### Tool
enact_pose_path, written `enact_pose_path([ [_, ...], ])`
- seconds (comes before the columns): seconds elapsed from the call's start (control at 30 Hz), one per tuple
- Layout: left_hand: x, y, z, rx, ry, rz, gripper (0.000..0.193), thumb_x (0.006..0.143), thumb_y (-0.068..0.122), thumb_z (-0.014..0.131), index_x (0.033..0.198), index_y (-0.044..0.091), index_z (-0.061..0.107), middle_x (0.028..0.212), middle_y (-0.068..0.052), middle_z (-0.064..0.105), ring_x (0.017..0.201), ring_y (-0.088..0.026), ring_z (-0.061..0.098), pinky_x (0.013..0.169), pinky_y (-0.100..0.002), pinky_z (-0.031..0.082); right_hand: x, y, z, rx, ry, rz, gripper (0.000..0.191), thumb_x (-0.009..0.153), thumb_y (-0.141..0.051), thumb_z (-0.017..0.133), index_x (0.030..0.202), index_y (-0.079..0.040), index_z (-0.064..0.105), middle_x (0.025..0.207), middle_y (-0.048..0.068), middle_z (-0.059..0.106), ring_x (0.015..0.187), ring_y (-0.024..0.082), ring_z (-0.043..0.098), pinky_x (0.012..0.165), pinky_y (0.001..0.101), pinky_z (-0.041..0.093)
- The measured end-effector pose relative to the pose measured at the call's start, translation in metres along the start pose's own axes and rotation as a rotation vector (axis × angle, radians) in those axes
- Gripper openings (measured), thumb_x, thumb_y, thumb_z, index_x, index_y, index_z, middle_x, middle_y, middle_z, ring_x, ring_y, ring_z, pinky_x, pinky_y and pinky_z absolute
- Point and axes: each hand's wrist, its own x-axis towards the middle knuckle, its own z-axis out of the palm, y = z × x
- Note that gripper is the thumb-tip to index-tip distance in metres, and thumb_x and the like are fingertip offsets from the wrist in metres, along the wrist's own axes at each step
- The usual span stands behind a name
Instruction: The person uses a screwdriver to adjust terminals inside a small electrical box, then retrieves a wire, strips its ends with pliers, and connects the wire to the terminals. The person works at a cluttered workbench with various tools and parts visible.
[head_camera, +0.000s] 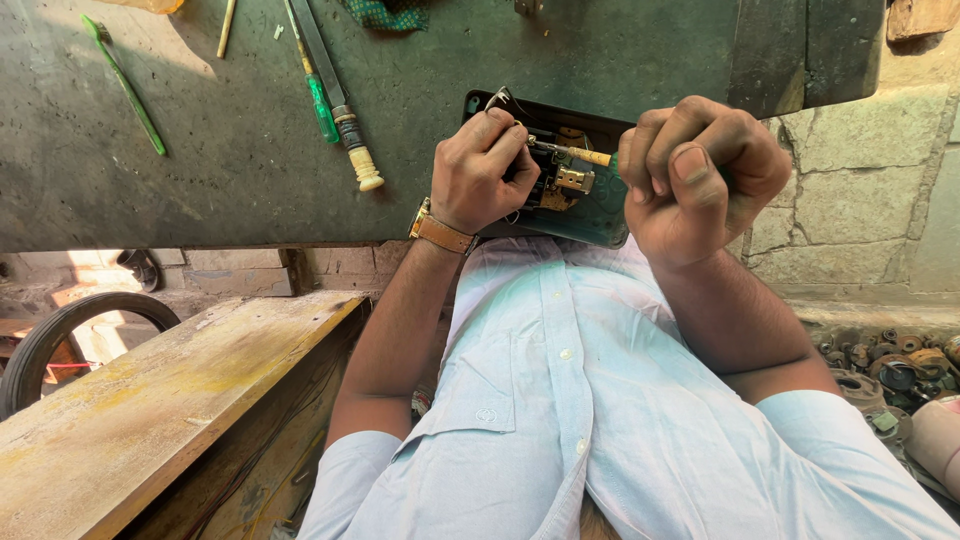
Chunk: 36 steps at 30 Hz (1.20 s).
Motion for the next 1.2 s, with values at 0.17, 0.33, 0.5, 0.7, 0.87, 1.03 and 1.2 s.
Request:
enact_pose_path([
  [0.17,-0.002,-0.001,0.000,-0.073,0.013,-0.029,0.015,0.082,-0.001,0.072,0.095,0.003,0.067,0.096,-0.006,0.064,0.081,-0.020,0.068,0.067,-0.032,0.059,-0.001,0.000,-0.003,0.006,0.001,-0.012,0.037,0.103,-0.010,0.058,0.071,-0.006,0.040,0.061,0.007,0.041,0.040,0.009,0.038,0.031,0.0259,0.030],
  [0.33,-0.003,-0.001,0.002,-0.104,0.011,-0.090,0.016,0.081,0.000,0.072,0.095,0.004,0.066,0.096,-0.006,0.063,0.080,-0.020,0.067,0.067,-0.033,0.058,-0.002,0.000,-0.003,0.024,0.005,-0.007,0.037,0.103,-0.011,0.058,0.072,-0.006,0.040,0.061,0.006,0.041,0.039,0.009,0.038,0.031,0.0258,0.030],
  [0.5,-0.003,-0.003,0.002,-0.112,0.000,-0.101,0.016,0.082,0.002,0.073,0.095,0.005,0.066,0.096,-0.005,0.061,0.080,-0.020,0.067,0.067,-0.033,0.058,0.000,0.003,0.000,0.004,-0.020,-0.002,0.039,0.103,-0.012,0.060,0.070,-0.007,0.040,0.059,0.006,0.041,0.039,0.009,0.038,0.032,0.0259,0.031],
  [0.7,-0.004,-0.004,0.002,-0.131,-0.012,-0.116,0.015,0.082,0.004,0.073,0.095,0.006,0.065,0.097,-0.005,0.060,0.081,-0.019,0.067,0.067,-0.033,0.058,0.006,0.002,0.006,0.017,-0.150,-0.027,0.042,0.103,-0.024,0.064,0.069,-0.008,0.045,0.051,0.003,0.041,0.038,0.013,0.042,0.033,0.0280,0.031],
  [0.87,-0.003,-0.004,0.000,-0.115,-0.037,-0.130,0.016,0.082,0.004,0.072,0.097,0.007,0.067,0.097,-0.003,0.061,0.080,-0.018,0.067,0.066,-0.032,0.057,0.015,0.007,0.011,-0.028,-0.234,-0.110,0.046,0.107,-0.030,0.060,0.069,-0.007,0.046,0.047,0.001,0.041,0.037,0.011,0.044,0.035,0.0289,0.034],
  [1.03,-0.001,-0.003,-0.002,-0.116,-0.020,-0.105,0.019,0.080,0.007,0.074,0.097,0.007,0.066,0.097,-0.004,0.060,0.082,-0.019,0.067,0.068,-0.033,0.058,0.018,0.006,0.013,-0.035,-0.251,-0.096,0.048,0.108,-0.032,0.057,0.069,-0.006,0.046,0.048,0.001,0.040,0.037,0.012,0.042,0.032,0.0278,0.032],
  [1.2,0.001,-0.002,-0.003,-0.093,-0.040,-0.111,0.019,0.081,0.009,0.077,0.097,0.007,0.066,0.097,-0.003,0.061,0.081,-0.019,0.067,0.067,-0.032,0.058,0.017,0.007,0.017,-0.032,-0.242,-0.113,0.049,0.108,-0.031,0.056,0.068,-0.006,0.046,0.047,0.001,0.039,0.036,0.010,0.039,0.033,0.0289,0.031],
])
